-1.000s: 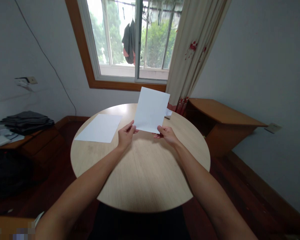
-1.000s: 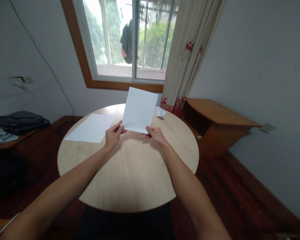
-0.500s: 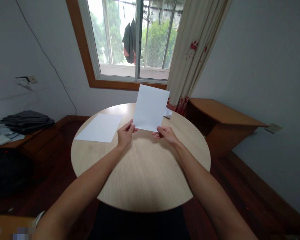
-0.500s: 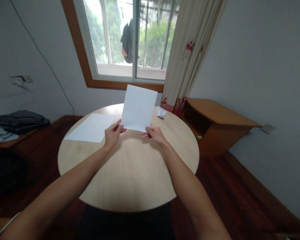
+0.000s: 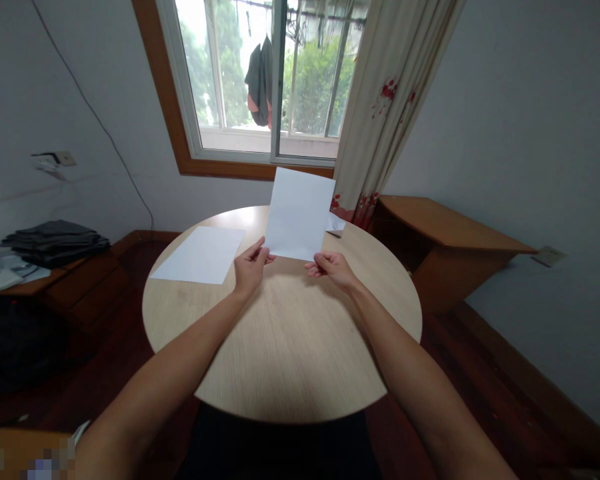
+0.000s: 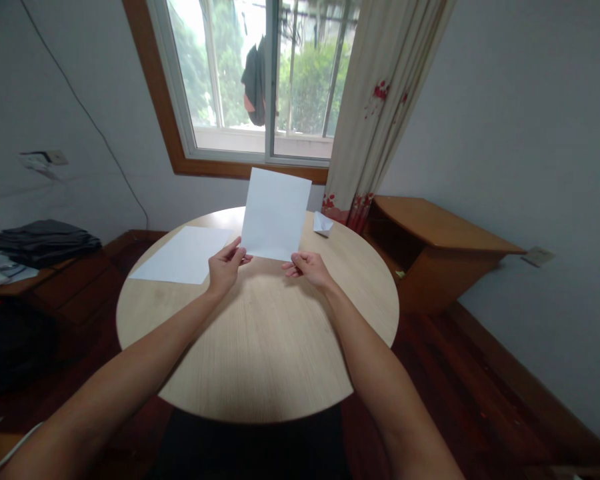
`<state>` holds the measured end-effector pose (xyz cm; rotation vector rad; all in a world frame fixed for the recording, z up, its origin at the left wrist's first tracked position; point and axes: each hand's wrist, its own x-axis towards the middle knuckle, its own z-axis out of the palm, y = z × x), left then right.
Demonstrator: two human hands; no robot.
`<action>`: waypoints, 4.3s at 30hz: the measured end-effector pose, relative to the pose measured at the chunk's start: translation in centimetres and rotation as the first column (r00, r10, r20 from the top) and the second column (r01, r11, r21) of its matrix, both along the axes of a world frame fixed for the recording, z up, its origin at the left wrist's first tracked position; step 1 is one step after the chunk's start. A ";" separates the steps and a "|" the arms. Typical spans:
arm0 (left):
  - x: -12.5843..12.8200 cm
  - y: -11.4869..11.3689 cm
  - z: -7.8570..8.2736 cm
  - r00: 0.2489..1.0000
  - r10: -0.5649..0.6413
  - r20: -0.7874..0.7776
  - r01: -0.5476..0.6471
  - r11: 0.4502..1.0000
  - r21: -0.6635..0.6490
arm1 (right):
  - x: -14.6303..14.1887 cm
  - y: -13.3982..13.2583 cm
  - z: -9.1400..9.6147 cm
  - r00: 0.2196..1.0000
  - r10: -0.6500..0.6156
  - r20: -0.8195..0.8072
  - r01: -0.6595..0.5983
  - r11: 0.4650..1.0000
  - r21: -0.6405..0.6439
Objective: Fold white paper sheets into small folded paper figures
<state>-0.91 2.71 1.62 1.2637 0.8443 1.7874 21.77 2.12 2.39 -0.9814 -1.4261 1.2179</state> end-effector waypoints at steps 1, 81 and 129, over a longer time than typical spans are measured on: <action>0.0 0.0 0.0 1.000 0.001 0.000 -0.001 1.000 -0.003 | 0.0 0.0 0.1 1.000 0.007 0.002 -0.007 1.000 -0.002; -0.8 -0.5 -0.9 0.873 -0.469 -0.131 0.370 0.814 -0.447 | 1.3 0.3 -0.4 0.994 0.035 0.101 -0.032 0.999 -0.027; 0.7 -1.6 -0.6 0.541 -0.150 -0.827 0.178 0.982 -0.062 | -3.5 -0.9 -1.9 0.951 0.049 0.305 -0.060 0.998 0.027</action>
